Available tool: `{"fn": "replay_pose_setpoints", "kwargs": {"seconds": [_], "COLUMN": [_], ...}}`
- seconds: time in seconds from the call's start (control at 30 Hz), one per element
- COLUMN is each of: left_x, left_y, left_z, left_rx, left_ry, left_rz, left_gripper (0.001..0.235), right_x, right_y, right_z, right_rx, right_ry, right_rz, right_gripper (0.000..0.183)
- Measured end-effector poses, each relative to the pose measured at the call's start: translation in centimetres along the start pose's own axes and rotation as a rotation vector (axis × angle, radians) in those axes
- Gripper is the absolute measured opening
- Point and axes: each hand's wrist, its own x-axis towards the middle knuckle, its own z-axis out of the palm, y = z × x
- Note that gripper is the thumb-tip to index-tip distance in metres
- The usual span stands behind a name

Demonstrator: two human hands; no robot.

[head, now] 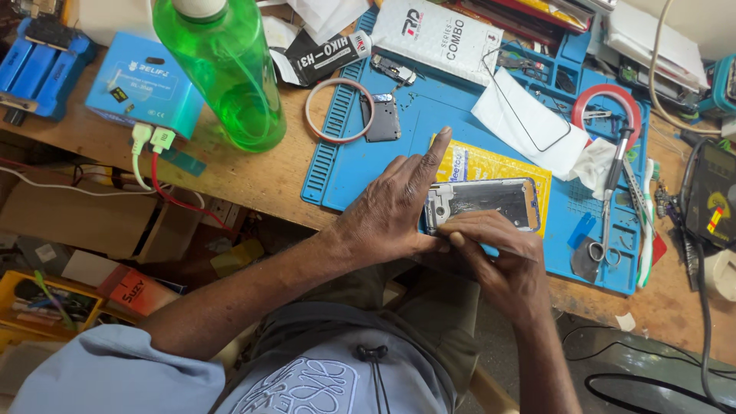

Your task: The person cleans the interior of a disassembled smartphone using a spray bottle, a white cloth, and a metal tool. They repeatedly wipe the phone's frame and use the tool to scrape residue from the edges.

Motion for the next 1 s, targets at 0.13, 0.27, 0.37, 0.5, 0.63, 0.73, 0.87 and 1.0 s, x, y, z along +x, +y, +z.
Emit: {"fn": "replay_pose_setpoints", "kwargs": {"seconds": [0.13,0.27,0.37,0.5,0.63,0.73,0.87,1.0], "left_x": [-0.3,-0.3,-0.7,-0.7,-1.1,-1.1,-1.2,-1.9], "left_y": [0.2,-0.2,-0.4,-0.6,-0.9,-1.2,-1.8,-2.3], "left_z": [0.3,0.3,0.6,0.3,0.5,0.7,0.8,1.1], "left_rx": [0.007,0.064,0.115,0.087,0.081,0.091,0.061,0.040], "left_ry": [-0.013,-0.022,-0.062,0.053,0.002,-0.017,0.125,0.074], "left_rz": [0.018,0.039,0.052,0.219,0.189,0.177,0.396,0.392], "left_gripper": [0.138,0.132,0.124,0.112,0.101,0.095,0.091,0.091], "right_x": [0.3,-0.1,-0.8,-0.5,-0.8,-0.9,-1.0,-1.5], "right_y": [0.8,0.9,1.0,1.1,1.2,1.1,1.1,1.6], "right_z": [0.1,-0.6,-0.8,-0.4,-0.5,-0.9,-0.8,-1.6], "right_rx": [-0.040,0.023,0.044,0.028,-0.031,0.002,0.157,-0.012], "right_ry": [0.063,-0.032,-0.058,0.004,-0.026,-0.086,-0.040,-0.112], "right_rz": [0.070,-0.034,-0.017,0.001,-0.046,0.020,0.026,-0.028], "right_gripper": [0.014,0.015,0.014,0.013,0.013,0.013,0.011,0.011]}}
